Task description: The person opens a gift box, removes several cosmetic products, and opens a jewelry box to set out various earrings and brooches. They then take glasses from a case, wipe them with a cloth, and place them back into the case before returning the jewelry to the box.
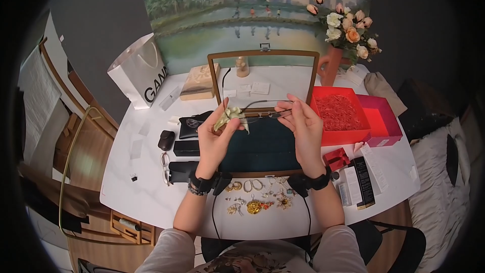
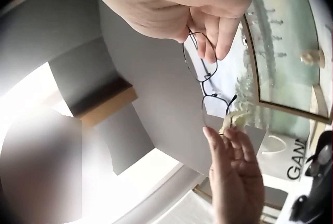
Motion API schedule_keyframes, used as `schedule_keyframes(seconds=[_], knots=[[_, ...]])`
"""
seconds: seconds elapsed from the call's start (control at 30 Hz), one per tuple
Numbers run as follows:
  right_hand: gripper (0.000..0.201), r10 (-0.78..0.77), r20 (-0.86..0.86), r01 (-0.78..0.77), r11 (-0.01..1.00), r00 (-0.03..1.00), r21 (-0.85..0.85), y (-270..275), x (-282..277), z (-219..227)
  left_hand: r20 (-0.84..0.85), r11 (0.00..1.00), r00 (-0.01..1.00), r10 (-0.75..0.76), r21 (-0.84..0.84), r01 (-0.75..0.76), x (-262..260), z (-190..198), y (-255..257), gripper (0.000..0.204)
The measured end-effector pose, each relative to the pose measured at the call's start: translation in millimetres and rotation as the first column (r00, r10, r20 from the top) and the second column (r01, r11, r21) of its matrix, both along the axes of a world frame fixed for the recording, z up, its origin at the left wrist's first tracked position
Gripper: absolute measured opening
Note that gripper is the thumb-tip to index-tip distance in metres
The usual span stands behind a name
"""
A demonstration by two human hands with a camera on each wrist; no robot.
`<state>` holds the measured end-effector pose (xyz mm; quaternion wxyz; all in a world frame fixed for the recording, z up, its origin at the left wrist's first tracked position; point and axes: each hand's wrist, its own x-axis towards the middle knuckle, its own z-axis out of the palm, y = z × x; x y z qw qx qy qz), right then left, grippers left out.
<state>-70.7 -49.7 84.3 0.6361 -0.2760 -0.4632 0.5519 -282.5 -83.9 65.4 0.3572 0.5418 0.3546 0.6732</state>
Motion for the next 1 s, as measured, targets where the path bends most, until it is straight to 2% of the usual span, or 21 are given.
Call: schedule_keyframes(seconds=[0.07,0.13,0.17,0.23,0.3,0.37,0.4,0.47,0.5,0.57,0.6,0.67,0.7,0.77,0.8,0.83,0.87,0.9,0.93,0.97,1.0], knots=[[0.036,-0.054,0.127,0.037,0.990,0.990,0.133,-1,0,-2,-0.008,1.000,0.999,0.031,0.007,-0.031,-4,0,1,0.054],[0.036,-0.033,0.115,0.013,0.985,0.993,0.172,1,2,-10,-0.147,0.995,0.984,0.100,0.037,-0.096,-9,1,2,0.041],[0.035,-0.013,0.103,-0.009,0.977,0.995,0.212,3,2,-14,-0.147,0.995,0.984,0.101,0.036,-0.097,-14,2,2,0.041],[0.034,-0.016,0.104,-0.008,0.976,0.994,0.219,5,3,-17,-0.340,1.000,0.940,-0.026,-0.024,0.019,-26,2,1,0.032],[0.033,-0.019,0.105,-0.006,0.974,0.994,0.227,7,3,-17,-0.365,0.999,0.930,-0.030,-0.029,0.020,-32,-1,1,0.032],[0.028,-0.227,0.237,0.096,0.882,0.945,0.462,10,2,-15,-0.388,0.999,0.921,-0.034,-0.036,0.021,-33,-1,0,0.034],[0.028,-0.224,0.240,0.093,0.883,0.945,0.459,8,3,-12,-0.326,0.999,0.944,-0.042,-0.007,0.042,-31,2,-1,0.035],[0.026,0.175,0.173,-0.219,0.932,0.969,0.290,3,7,-6,-0.214,0.999,0.975,-0.054,-0.007,0.054,-29,7,-4,0.035],[0.026,0.183,0.174,-0.228,0.931,0.968,0.284,7,11,-8,-0.212,0.999,0.976,-0.048,-0.013,0.046,-33,10,-6,0.035],[0.035,0.392,0.259,-0.452,0.859,0.883,0.239,14,18,-10,-0.339,0.998,0.939,-0.054,-0.040,0.043,-45,14,-9,0.036],[0.035,0.401,0.258,-0.460,0.856,0.879,0.235,12,16,-8,-0.273,0.998,0.961,-0.045,0.020,0.052,-45,11,-8,0.027],[0.059,0.139,0.466,-0.344,0.853,0.874,0.391,4,12,1,-0.342,0.994,0.935,-0.093,0.019,0.106,-52,18,-16,0.026],[0.059,0.138,0.464,-0.343,0.853,0.875,0.394,3,12,3,-0.410,0.986,0.900,-0.144,0.021,0.168,-55,26,-21,0.024],[0.082,0.205,0.608,-0.522,0.750,0.767,0.406,-1,11,5,-0.485,0.977,0.856,-0.179,0.017,0.214,-55,40,-31,0.023],[0.087,0.257,0.607,-0.548,0.755,0.752,0.360,-6,6,6,-0.540,0.972,0.820,-0.191,0.014,0.236,-55,43,-32,0.022],[0.087,0.259,0.605,-0.548,0.755,0.753,0.359,-10,5,7,-0.593,0.967,0.780,-0.202,0.007,0.256,-55,44,-34,0.022],[0.083,0.346,0.653,-0.618,0.748,0.674,0.242,-13,3,7,-0.576,0.970,0.805,-0.142,0.079,0.228,-50,44,-35,0.021],[0.080,0.434,0.685,-0.677,0.726,0.586,0.120,-17,1,7,-0.578,0.972,0.804,-0.143,0.072,0.224,-50,46,-36,0.021],[0.063,0.384,0.722,-0.675,0.722,0.576,0.155,-19,-4,8,-0.585,0.982,0.797,-0.150,0.009,0.191,-51,49,-37,0.021],[0.063,0.389,0.718,-0.678,0.719,0.577,0.155,-19,-6,5,-0.592,0.986,0.790,-0.157,-0.053,0.156,-52,52,-39,0.020],[0.055,0.441,0.691,-0.661,0.747,0.572,0.071,-18,-7,0,-0.611,0.992,0.785,-0.102,-0.003,0.127,-52,53,-41,0.019]])
